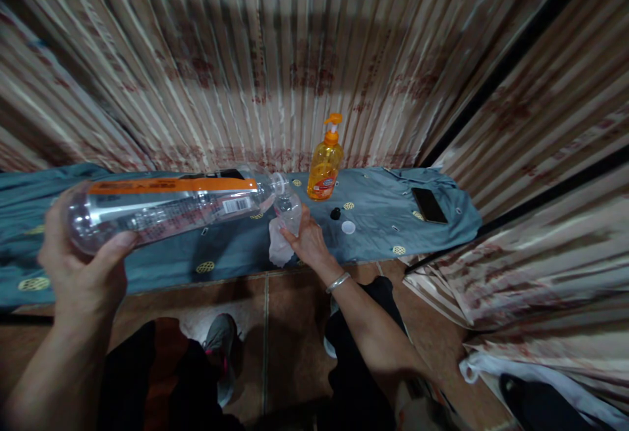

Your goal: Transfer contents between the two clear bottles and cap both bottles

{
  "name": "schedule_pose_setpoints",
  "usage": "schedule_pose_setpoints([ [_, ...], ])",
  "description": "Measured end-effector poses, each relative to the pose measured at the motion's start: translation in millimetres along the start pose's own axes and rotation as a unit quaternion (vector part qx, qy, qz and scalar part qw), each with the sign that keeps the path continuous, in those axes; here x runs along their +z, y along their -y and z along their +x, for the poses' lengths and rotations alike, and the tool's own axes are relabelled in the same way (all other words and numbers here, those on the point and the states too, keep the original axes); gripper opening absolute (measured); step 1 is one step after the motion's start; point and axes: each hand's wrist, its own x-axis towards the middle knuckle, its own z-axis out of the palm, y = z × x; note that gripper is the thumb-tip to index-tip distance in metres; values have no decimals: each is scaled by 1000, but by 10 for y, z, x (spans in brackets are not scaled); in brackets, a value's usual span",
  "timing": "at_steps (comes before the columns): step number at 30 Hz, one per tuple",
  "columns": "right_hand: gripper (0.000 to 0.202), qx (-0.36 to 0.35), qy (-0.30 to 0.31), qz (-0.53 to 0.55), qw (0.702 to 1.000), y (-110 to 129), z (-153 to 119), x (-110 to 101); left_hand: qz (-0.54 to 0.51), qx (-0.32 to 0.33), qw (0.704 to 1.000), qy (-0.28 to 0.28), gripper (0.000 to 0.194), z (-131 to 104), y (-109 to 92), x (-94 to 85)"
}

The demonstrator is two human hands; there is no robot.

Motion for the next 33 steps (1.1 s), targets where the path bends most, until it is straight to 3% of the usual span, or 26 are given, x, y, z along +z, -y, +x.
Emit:
schedule_pose_setpoints([
  [33, 67, -16, -12, 0, 1000, -30, -1, 17, -20, -15, 1000, -5, 80, 1, -9, 1],
])
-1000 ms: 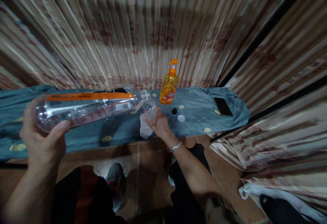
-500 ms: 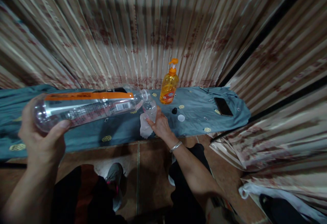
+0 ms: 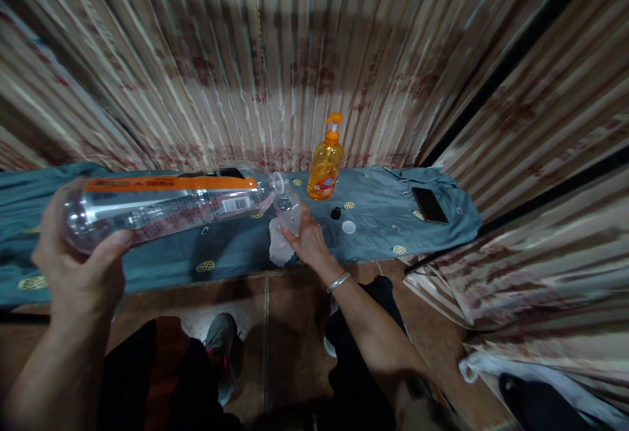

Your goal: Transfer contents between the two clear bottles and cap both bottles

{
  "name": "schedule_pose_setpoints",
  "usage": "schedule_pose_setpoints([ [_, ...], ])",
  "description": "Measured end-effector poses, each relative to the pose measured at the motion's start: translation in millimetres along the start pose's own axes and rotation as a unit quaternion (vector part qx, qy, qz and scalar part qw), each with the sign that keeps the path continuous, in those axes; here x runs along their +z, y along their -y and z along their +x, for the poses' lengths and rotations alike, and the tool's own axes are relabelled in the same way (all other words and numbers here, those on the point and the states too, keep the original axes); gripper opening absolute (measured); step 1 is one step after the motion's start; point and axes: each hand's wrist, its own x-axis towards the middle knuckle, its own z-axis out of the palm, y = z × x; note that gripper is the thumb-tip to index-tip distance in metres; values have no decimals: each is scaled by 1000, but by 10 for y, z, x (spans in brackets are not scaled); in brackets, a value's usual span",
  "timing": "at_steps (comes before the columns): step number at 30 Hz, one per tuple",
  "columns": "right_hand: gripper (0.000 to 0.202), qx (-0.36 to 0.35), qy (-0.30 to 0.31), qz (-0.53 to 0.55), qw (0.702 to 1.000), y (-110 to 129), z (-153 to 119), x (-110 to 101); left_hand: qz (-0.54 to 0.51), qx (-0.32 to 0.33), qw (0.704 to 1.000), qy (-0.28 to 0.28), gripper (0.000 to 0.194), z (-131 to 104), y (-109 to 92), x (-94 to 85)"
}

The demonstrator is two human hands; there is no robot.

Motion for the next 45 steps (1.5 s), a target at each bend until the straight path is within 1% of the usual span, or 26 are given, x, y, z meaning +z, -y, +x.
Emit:
schedule_pose_setpoints([
  [4, 70, 1, 1, -1, 1000, -15, -5, 16, 2, 2, 1000, 0, 78, 1, -21, 6],
  [9, 68, 5, 0, -3, 1000, -1, -7, 19, 1, -3, 1000, 5, 79, 6, -71, 15],
  [15, 68, 9, 10, -13, 1000, 20, 0, -8, 13, 7, 1000, 2, 79, 9, -34, 11],
  [20, 67, 9, 9, -5, 1000, 17, -1, -16, -4, 12, 1000, -6, 78, 10, -10, 16],
  [25, 66, 1, 1, -1, 1000, 13, -7, -10, -2, 9, 1000, -1, 78, 9, -19, 12],
  [35, 68, 12, 13, -12, 1000, 35, 5, -20, 14, 2, 1000, -5, 79, 8, -76, 16],
  [40, 67, 7, 4, 0, 1000, 29, 1, -17, -4, 2, 1000, -7, 79, 7, -68, 21],
  [45, 67, 7, 2, -4, 1000, 18, -5, -3, 9, -5, 1000, -6, 81, 13, -87, 16],
])
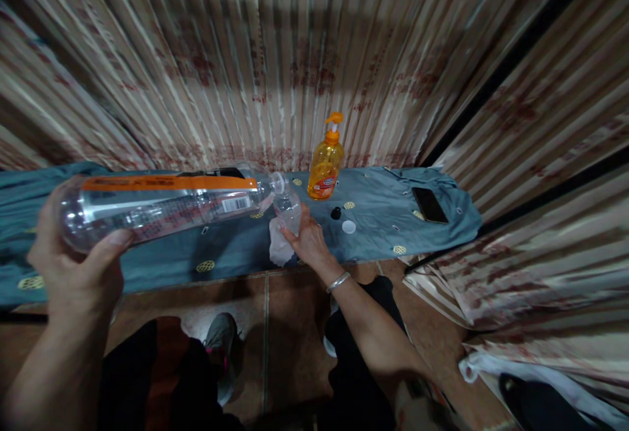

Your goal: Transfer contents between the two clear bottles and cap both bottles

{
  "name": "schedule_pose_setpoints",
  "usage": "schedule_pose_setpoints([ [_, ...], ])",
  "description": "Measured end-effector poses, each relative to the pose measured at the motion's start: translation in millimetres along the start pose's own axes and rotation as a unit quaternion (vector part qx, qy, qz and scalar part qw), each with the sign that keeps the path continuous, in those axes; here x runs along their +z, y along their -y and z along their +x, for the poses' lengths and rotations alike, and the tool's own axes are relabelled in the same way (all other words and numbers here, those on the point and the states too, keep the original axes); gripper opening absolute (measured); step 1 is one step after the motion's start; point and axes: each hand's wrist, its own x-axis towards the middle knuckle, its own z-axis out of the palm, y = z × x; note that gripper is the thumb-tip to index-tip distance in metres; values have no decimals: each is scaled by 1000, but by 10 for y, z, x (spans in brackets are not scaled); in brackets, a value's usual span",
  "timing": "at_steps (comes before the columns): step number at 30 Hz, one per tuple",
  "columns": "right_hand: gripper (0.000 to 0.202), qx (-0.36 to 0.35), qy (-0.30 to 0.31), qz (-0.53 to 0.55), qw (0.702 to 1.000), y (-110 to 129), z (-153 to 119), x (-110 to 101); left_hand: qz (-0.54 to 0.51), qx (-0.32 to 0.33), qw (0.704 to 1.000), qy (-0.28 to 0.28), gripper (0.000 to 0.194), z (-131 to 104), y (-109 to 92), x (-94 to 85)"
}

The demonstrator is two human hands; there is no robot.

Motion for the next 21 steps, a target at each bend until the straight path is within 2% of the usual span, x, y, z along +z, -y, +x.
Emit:
schedule_pose_setpoints([
  [21, 65, 5, 3, 9, 1000, 19, 4, -17, 12, 12, 1000, 3, 77, 19, -36, 17],
])
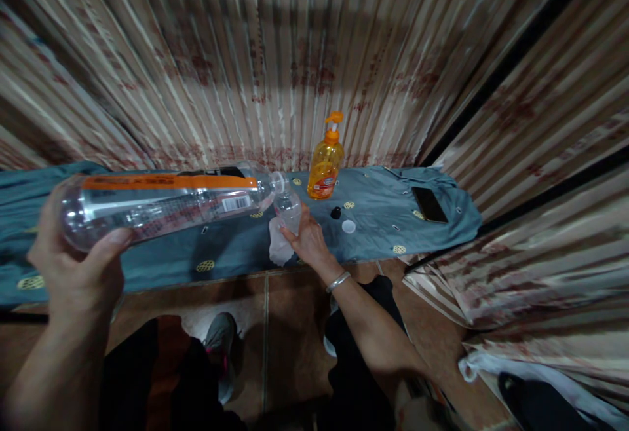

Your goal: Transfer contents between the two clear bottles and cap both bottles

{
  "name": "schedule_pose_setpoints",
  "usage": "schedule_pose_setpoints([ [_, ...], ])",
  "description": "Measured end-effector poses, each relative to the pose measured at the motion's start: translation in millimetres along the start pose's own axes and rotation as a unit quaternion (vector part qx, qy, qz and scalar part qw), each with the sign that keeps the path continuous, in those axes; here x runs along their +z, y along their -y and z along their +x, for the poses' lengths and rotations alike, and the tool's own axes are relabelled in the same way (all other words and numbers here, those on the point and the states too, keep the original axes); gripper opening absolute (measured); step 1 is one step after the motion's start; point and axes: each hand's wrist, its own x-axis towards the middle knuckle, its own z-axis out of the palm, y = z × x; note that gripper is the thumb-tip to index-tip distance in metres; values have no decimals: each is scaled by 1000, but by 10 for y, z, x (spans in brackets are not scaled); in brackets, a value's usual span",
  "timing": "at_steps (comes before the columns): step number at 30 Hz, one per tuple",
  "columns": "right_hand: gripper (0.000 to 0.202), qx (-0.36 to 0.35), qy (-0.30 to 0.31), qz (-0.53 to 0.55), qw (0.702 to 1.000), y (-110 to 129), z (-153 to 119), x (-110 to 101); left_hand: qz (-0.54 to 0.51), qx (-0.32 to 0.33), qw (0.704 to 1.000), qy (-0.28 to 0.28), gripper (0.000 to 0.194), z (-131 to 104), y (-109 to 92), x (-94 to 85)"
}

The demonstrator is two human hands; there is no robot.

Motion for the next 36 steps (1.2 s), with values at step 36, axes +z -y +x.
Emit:
schedule_pose_setpoints([
  [36, 67, 2, -2, -7, 1000, -11, -1, 17, -37, 15, 999, -9, 92, 16, 142, -27],
])
